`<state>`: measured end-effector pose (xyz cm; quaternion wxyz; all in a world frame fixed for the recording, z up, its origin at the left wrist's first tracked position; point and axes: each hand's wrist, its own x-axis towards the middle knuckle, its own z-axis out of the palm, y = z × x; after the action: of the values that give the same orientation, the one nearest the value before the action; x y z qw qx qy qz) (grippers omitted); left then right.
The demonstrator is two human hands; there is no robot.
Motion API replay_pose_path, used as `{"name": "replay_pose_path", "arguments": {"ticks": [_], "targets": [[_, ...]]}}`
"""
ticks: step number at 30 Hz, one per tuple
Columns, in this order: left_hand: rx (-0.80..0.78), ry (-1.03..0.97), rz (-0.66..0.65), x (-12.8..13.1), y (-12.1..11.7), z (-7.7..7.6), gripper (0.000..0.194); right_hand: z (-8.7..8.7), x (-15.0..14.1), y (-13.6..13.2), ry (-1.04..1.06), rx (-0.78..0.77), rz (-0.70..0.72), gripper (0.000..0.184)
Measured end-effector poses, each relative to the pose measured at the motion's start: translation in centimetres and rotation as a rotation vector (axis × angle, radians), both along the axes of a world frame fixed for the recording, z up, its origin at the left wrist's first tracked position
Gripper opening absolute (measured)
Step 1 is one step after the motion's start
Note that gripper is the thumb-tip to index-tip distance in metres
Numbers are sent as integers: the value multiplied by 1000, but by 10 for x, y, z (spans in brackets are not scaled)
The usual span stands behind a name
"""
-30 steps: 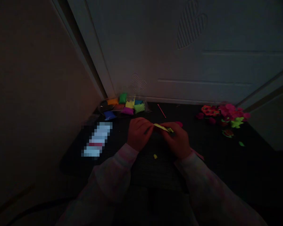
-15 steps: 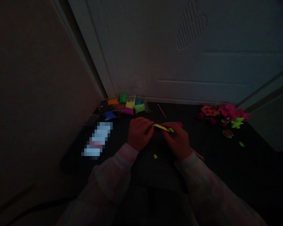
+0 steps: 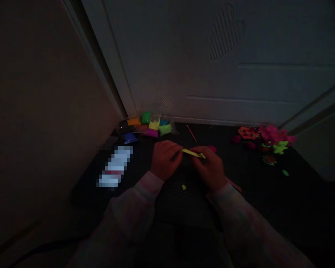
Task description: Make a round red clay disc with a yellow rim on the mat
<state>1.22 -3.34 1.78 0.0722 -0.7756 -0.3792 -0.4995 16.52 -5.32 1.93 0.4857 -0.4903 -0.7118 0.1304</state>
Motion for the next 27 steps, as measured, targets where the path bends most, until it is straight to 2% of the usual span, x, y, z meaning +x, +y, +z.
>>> {"name": "replay_pose_path", "arguments": {"ticks": [6, 9, 11, 14, 16, 18, 20, 24, 27], "targets": [[-10, 2, -23, -2, 1, -3, 7, 1, -1, -1, 60, -53, 6, 16], [-79, -22, -41, -1, 0, -5, 9, 1, -2, -1, 128, -117, 6, 14], [-191, -62, -66, 1, -1, -5, 16, 1, -2, 1, 196, -179, -2, 12], [-457, -225, -165, 2, 0, -7, 37, -4, 0, 8, 345, -290, -34, 18], [-670, -467, -250, 2, 5, -9, 41, -9, 3, 14, 465, -357, -60, 25], [-870, -770, -316, 1, 12, -12, 37, -13, 6, 20, 580, -408, -77, 30], [-1005, -969, -358, 0, 19, -14, 36, -14, 8, 23, 668, -444, -73, 32], [-1115, -992, -432, 1, 22, -14, 37, -12, 7, 23, 758, -516, -30, 32], [-1167, -960, -493, 5, 16, -13, 53, -10, 4, 22, 776, -559, -13, 33]]}}
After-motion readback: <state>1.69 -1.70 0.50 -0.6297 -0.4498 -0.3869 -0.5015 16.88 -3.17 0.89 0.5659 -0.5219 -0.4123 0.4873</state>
